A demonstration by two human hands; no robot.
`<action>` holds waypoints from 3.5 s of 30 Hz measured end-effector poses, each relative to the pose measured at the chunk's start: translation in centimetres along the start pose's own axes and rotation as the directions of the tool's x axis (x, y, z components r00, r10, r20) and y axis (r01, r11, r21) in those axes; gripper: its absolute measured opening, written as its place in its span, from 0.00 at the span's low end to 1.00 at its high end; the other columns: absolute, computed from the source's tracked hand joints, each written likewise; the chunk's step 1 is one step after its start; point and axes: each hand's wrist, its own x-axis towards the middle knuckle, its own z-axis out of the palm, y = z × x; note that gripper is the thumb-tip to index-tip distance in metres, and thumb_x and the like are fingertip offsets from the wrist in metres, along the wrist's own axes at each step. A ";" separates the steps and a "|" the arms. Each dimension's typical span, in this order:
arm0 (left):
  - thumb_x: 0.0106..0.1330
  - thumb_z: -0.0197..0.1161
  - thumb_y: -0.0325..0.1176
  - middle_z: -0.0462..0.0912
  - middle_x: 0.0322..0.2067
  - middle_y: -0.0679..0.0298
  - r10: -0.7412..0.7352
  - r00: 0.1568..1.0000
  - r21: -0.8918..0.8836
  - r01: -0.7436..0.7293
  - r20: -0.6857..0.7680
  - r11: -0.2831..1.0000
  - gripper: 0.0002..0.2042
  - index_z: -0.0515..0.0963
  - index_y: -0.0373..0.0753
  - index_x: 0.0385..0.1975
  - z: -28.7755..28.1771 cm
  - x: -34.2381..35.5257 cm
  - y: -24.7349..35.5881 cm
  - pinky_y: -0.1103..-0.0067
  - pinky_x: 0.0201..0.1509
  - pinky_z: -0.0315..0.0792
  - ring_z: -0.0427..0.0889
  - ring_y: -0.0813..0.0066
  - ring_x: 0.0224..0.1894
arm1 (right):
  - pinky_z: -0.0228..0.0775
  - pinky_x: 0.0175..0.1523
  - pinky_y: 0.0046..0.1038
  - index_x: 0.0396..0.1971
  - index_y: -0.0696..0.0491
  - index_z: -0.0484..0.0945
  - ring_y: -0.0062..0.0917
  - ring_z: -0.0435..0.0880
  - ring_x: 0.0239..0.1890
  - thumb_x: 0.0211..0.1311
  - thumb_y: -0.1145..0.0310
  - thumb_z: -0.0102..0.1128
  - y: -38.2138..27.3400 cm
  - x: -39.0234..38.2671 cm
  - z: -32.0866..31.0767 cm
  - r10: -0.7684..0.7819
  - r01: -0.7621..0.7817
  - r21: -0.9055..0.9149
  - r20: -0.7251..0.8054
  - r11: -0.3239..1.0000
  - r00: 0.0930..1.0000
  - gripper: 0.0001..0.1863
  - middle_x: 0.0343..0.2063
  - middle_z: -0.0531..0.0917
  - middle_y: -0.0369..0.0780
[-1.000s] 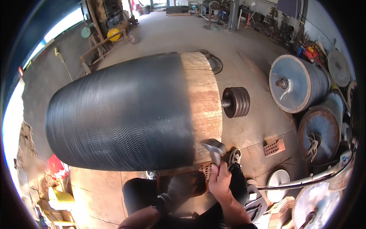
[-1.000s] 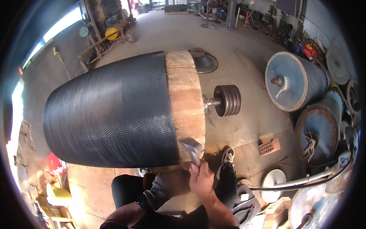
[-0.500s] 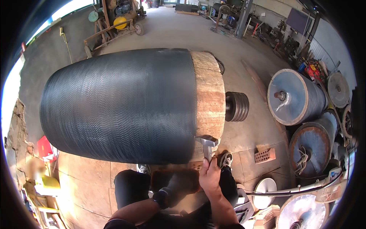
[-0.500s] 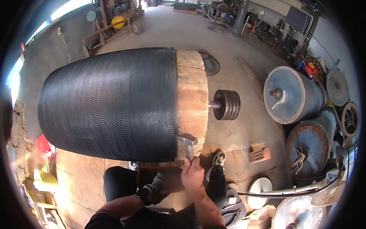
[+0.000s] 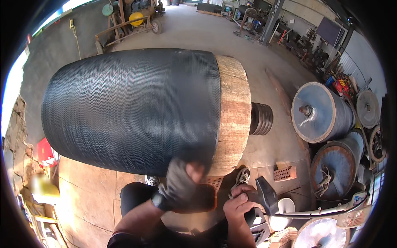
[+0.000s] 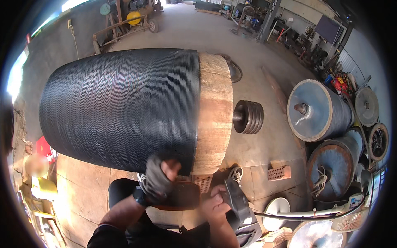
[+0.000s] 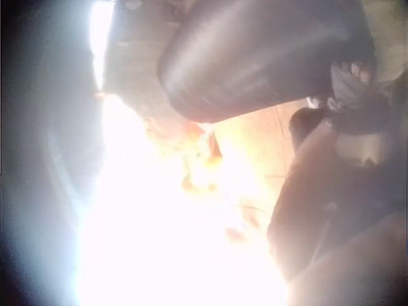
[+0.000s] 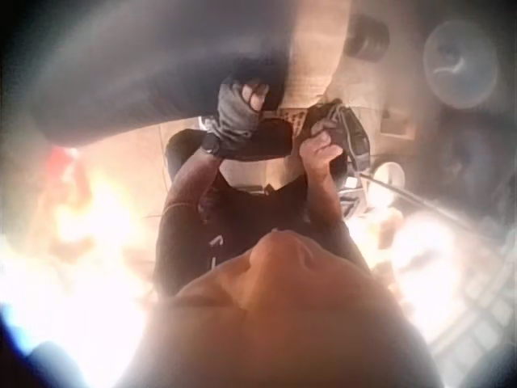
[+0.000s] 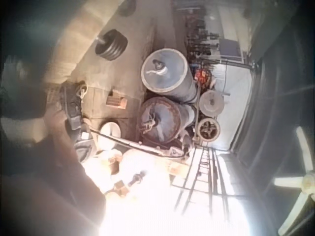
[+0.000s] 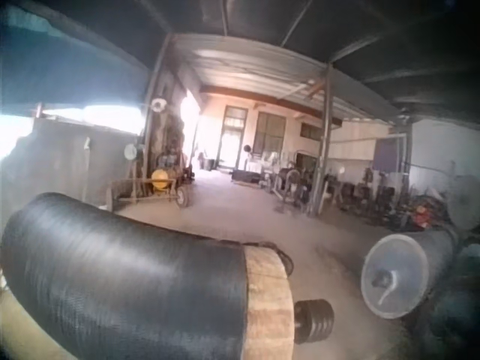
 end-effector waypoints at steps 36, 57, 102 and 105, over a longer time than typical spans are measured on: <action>0.54 0.63 0.23 0.77 0.45 0.54 0.085 0.912 0.309 0.048 -0.401 0.950 0.19 0.74 0.36 0.48 -1.3 9.7 -9.5 0.54 0.53 0.78 0.81 0.49 0.48 | 0.74 0.30 0.33 0.43 0.63 0.75 0.37 0.83 0.23 0.73 0.73 0.54 -2.4 2.7 0.4 0.120 -0.021 -0.369 0.246 0.929 0.962 0.08 0.25 0.81 0.50; 0.53 0.69 0.14 0.83 0.38 0.61 -0.209 0.970 -0.102 0.197 -0.123 0.975 0.29 0.76 0.39 0.58 2.3 4.3 1.2 0.65 0.56 0.73 0.81 0.58 0.45 | 0.73 0.28 0.53 0.40 0.56 0.72 0.57 0.82 0.24 0.73 0.62 0.62 2.0 -2.6 -1.8 0.423 -0.280 -0.511 0.187 0.813 0.887 0.13 0.22 0.83 0.54; 0.65 0.62 0.35 0.85 0.48 0.53 -0.096 0.777 -0.037 0.151 0.623 0.988 0.20 0.80 0.33 0.55 3.1 -5.7 5.5 0.64 0.59 0.76 0.82 0.58 0.56 | 0.78 0.29 0.45 0.50 0.66 0.71 0.53 0.85 0.24 0.73 0.67 0.59 1.3 0.3 -0.3 0.289 -0.067 -0.552 0.325 0.831 0.901 0.18 0.23 0.83 0.54; 0.66 0.61 0.37 0.86 0.50 0.56 -0.078 0.759 -0.132 0.211 0.646 0.969 0.18 0.83 0.35 0.52 4.6 -6.5 5.5 0.68 0.56 0.78 0.86 0.61 0.51 | 0.76 0.27 0.48 0.47 0.63 0.72 0.54 0.84 0.23 0.73 0.65 0.60 1.0 -1.5 -1.2 0.117 -0.062 -0.310 0.161 0.949 0.980 0.15 0.22 0.83 0.53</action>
